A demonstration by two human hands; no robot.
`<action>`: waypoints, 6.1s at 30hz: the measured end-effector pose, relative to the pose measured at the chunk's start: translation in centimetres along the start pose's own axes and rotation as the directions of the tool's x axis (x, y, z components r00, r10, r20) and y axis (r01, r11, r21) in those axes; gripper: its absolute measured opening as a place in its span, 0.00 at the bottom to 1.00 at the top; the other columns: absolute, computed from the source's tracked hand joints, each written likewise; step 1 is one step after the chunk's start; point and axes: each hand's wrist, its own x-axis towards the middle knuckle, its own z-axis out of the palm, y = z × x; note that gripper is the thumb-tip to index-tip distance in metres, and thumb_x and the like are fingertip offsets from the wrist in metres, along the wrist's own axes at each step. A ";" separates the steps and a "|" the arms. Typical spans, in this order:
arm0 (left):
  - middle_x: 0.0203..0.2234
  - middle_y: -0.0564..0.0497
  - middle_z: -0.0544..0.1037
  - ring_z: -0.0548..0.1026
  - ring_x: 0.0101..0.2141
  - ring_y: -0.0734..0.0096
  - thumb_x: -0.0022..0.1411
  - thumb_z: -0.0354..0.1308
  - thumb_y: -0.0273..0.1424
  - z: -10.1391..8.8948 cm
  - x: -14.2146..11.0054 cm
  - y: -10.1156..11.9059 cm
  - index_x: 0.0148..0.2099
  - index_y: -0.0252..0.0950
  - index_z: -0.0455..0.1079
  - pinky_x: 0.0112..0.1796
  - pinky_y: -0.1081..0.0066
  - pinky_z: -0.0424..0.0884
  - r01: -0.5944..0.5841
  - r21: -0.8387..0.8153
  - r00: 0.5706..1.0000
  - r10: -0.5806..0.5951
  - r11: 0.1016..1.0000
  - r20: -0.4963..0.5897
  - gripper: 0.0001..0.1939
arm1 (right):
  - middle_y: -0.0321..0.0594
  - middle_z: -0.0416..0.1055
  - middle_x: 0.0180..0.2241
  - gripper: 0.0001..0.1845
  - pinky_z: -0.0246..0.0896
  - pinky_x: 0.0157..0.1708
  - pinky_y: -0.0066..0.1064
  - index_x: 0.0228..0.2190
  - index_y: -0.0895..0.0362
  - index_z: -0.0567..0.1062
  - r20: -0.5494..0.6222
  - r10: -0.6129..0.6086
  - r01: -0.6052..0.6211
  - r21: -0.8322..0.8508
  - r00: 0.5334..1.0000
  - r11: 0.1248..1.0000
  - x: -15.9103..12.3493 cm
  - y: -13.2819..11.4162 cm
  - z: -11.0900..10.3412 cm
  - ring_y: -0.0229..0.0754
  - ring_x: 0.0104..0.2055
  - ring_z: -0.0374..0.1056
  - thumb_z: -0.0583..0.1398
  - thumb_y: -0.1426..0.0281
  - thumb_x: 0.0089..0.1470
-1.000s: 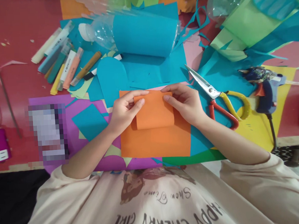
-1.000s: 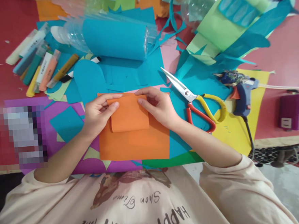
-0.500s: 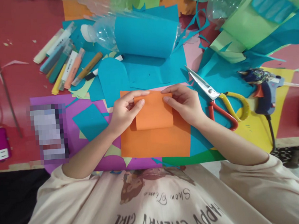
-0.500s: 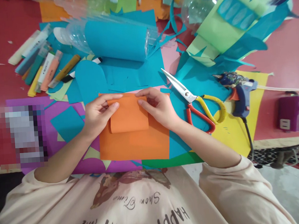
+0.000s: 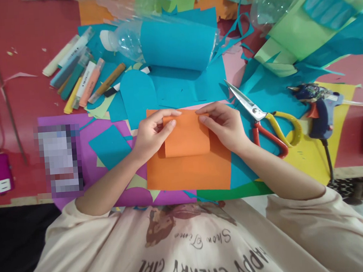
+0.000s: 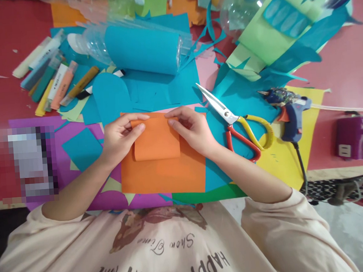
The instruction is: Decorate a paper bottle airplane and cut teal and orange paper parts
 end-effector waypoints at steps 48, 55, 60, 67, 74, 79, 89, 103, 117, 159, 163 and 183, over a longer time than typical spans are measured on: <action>0.35 0.50 0.84 0.77 0.28 0.75 0.62 0.59 0.32 0.0 -0.3 0.4 0.42 0.38 0.80 0.28 0.78 0.72 -0.030 0.008 0.997 0.030 1.000 0.065 0.10 | 0.36 0.74 0.24 0.07 0.64 0.27 0.27 0.24 0.55 0.73 0.207 -0.064 0.082 -0.082 0.976 0.993 0.0 -1.3 -0.3 0.36 0.26 0.68 0.60 0.71 0.54; 0.39 0.50 0.85 0.82 0.40 0.69 0.64 0.57 0.29 -0.1 -0.2 0.5 0.41 0.39 0.81 0.41 0.75 0.77 -0.077 0.068 0.994 0.071 0.995 0.086 0.11 | 0.36 0.74 0.24 0.07 0.64 0.27 0.28 0.25 0.55 0.73 0.209 -0.044 0.064 -0.088 0.977 0.994 -0.1 -1.3 -0.3 0.36 0.26 0.68 0.59 0.69 0.54; 0.39 0.50 0.85 0.82 0.41 0.68 0.64 0.57 0.29 -0.1 -0.3 0.6 0.41 0.39 0.80 0.41 0.75 0.77 -0.081 0.083 0.994 0.074 0.993 0.078 0.10 | 0.36 0.73 0.24 0.07 0.61 0.26 0.28 0.24 0.56 0.72 0.213 -0.022 0.039 -0.079 0.977 0.996 0.0 -1.4 -0.3 0.35 0.25 0.65 0.60 0.69 0.53; 0.36 0.50 0.84 0.81 0.36 0.70 0.63 0.57 0.32 -0.1 -0.2 0.8 0.40 0.39 0.80 0.37 0.74 0.76 -0.061 0.067 0.994 0.054 0.996 0.095 0.10 | 0.32 0.67 0.20 0.07 0.52 0.21 0.26 0.24 0.56 0.69 0.352 -0.009 0.036 -0.072 0.936 0.997 0.0 -1.6 -0.5 0.31 0.20 0.56 0.58 0.70 0.53; 0.30 0.51 0.81 0.79 0.27 0.68 0.58 0.60 0.54 -1.1 0.8 0.3 0.52 0.42 0.73 0.25 0.73 0.72 0.141 -0.224 0.986 -0.115 0.964 0.123 0.27 | 0.34 0.66 0.21 0.15 0.56 0.23 0.29 0.23 0.54 0.69 0.029 -0.013 0.014 -0.036 1.000 0.999 -0.2 -1.4 -0.4 0.34 0.23 0.60 0.62 0.59 0.55; 0.36 0.48 0.81 0.82 0.36 0.60 0.48 0.57 0.68 -0.9 0.7 -0.4 0.61 0.45 0.62 0.32 0.67 0.79 0.086 -0.265 0.994 -0.065 0.960 0.087 0.46 | 0.34 0.63 0.22 0.23 0.61 0.27 0.32 0.23 0.52 0.66 -0.246 -0.008 0.012 0.015 0.969 1.000 -0.1 -0.2 -0.1 0.37 0.26 0.61 0.61 0.48 0.54; 0.39 0.48 0.80 0.82 0.43 0.59 0.56 0.63 0.55 -0.5 0.6 -0.8 0.62 0.46 0.56 0.37 0.66 0.80 0.056 -0.091 0.998 -0.059 0.994 -0.030 0.39 | 0.32 0.61 0.21 0.22 0.52 0.18 0.29 0.24 0.51 0.64 -0.171 0.015 -0.008 0.041 0.985 0.999 -0.2 -0.2 0.0 0.33 0.20 0.55 0.60 0.49 0.57; 0.29 0.53 0.76 0.78 0.32 0.68 0.58 0.64 0.50 -1.5 1.2 -1.2 0.56 0.44 0.64 0.34 0.69 0.77 0.022 -0.050 0.974 -0.032 0.999 -0.222 0.29 | 0.28 0.61 0.18 0.26 0.56 0.17 0.28 0.24 0.52 0.66 -0.082 0.103 -0.091 0.135 0.991 0.987 0.2 -0.7 -0.2 0.31 0.16 0.55 0.64 0.44 0.49; 0.26 0.56 0.74 0.76 0.30 0.72 0.60 0.62 0.48 -1.4 1.1 -1.5 0.50 0.46 0.64 0.32 0.71 0.73 -0.041 0.047 0.966 0.051 0.998 -0.252 0.20 | 0.29 0.60 0.18 0.23 0.55 0.16 0.28 0.25 0.52 0.65 -0.091 0.042 -0.036 0.064 0.995 0.997 0.0 -0.4 -0.3 0.31 0.16 0.56 0.61 0.46 0.54; 0.46 0.50 0.80 0.80 0.40 0.70 0.61 0.65 0.39 -1.1 0.9 -1.5 0.47 0.45 0.79 0.36 0.74 0.79 -0.225 -0.006 0.943 0.216 0.974 -0.252 0.12 | 0.28 0.60 0.17 0.21 0.48 0.14 0.25 0.22 0.53 0.69 -0.198 0.037 0.001 0.187 0.979 0.982 0.6 -0.1 -0.3 0.29 0.17 0.53 0.67 0.51 0.50; 0.51 0.50 0.78 0.79 0.40 0.70 0.61 0.65 0.39 -1.3 1.0 -2.0 0.51 0.46 0.77 0.37 0.72 0.79 -0.212 0.003 0.952 0.207 0.977 -0.223 0.15 | 0.28 0.60 0.17 0.22 0.49 0.14 0.25 0.21 0.53 0.69 -0.204 0.054 -0.017 0.182 0.977 0.983 0.5 -0.2 -0.3 0.29 0.17 0.53 0.67 0.50 0.48; 0.53 0.50 0.75 0.79 0.39 0.73 0.62 0.64 0.42 -1.4 0.6 -2.2 0.55 0.50 0.74 0.34 0.77 0.79 -0.217 -0.020 0.954 0.208 0.976 -0.216 0.19 | 0.27 0.61 0.16 0.20 0.49 0.14 0.24 0.21 0.54 0.70 -0.191 0.083 -0.047 0.186 0.978 0.981 0.5 -0.3 -0.3 0.28 0.17 0.54 0.67 0.53 0.50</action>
